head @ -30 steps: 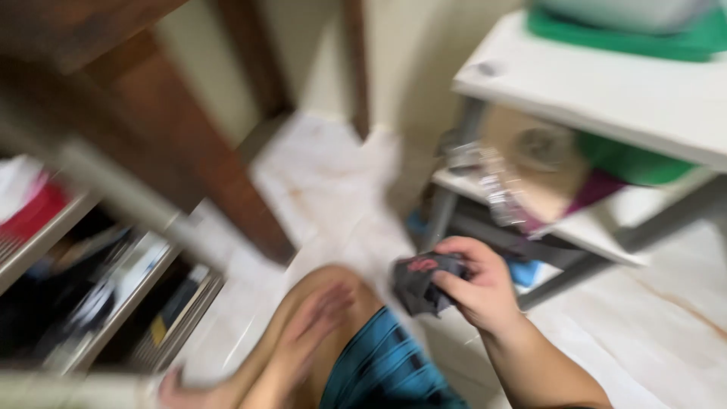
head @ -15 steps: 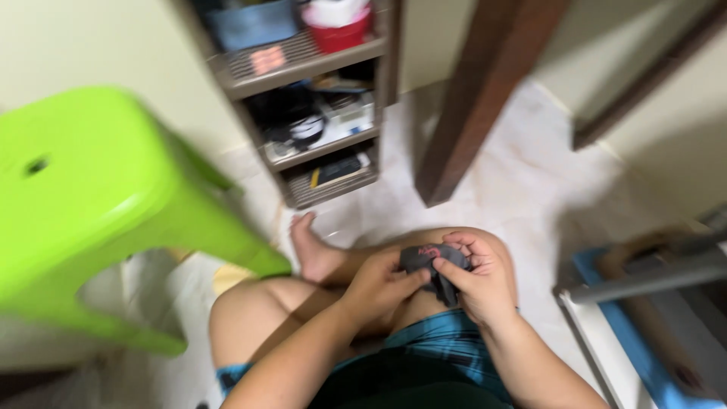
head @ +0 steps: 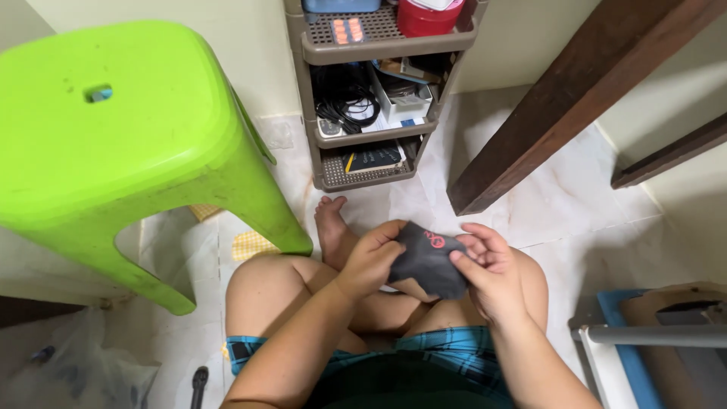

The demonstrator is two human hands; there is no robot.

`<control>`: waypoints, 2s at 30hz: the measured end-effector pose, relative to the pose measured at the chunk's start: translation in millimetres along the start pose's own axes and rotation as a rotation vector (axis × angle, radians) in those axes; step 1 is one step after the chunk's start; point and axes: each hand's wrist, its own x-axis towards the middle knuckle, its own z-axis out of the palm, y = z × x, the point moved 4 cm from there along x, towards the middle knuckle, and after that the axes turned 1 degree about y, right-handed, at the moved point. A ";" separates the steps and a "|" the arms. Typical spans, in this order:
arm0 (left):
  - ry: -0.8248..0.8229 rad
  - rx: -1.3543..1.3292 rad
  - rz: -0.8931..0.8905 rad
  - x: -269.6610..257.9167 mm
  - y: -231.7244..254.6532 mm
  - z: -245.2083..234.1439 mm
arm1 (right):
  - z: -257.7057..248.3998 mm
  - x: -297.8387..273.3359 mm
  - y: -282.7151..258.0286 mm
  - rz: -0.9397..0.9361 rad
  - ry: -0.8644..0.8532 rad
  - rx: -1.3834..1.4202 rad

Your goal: The person sits on the floor and organizes various items from a plastic storage rack. They place a bottle, a red container, and a black box into the rack, then handle a green cable and a stack of patterned papers, folding and arranging them.

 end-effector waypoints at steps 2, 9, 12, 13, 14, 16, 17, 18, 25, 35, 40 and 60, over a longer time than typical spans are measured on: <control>0.007 0.062 0.077 1.4 4.8 -8.6 | -5.6 8.1 13.6 0.136 -0.135 -0.117; -0.071 0.289 0.016 4.0 19.7 -31.0 | 8.7 41.9 106.6 0.383 -0.447 -0.031; 0.070 0.334 0.005 9.7 21.6 -50.8 | 22.5 48.5 111.9 0.284 -0.480 0.112; 0.123 0.409 0.015 11.8 20.0 -55.9 | 25.6 49.5 115.4 0.298 -0.441 0.127; 0.174 0.488 0.019 13.7 19.1 -61.5 | 28.2 50.8 118.9 0.310 -0.398 0.149; 0.219 0.807 0.161 14.7 24.5 -66.2 | 30.0 51.4 123.0 0.425 -0.511 0.113; 0.204 1.046 0.301 14.5 30.8 -63.6 | 28.5 49.3 125.1 0.482 -0.561 0.098; 0.179 1.281 0.446 15.6 37.3 -58.1 | 21.8 48.7 128.6 0.566 -0.646 -0.196; -0.231 0.950 -0.043 44.1 33.5 -44.2 | -25.1 68.6 156.3 0.245 -0.701 -0.003; 0.899 1.075 0.369 45.2 -20.5 -80.8 | -34.1 74.8 151.0 0.287 -0.204 0.466; 0.874 1.051 0.225 22.3 -16.6 -61.1 | -24.3 75.7 140.4 0.223 -0.310 0.504; 0.007 1.118 -0.133 37.5 -8.5 -77.7 | -19.8 81.0 163.2 0.484 -0.219 0.514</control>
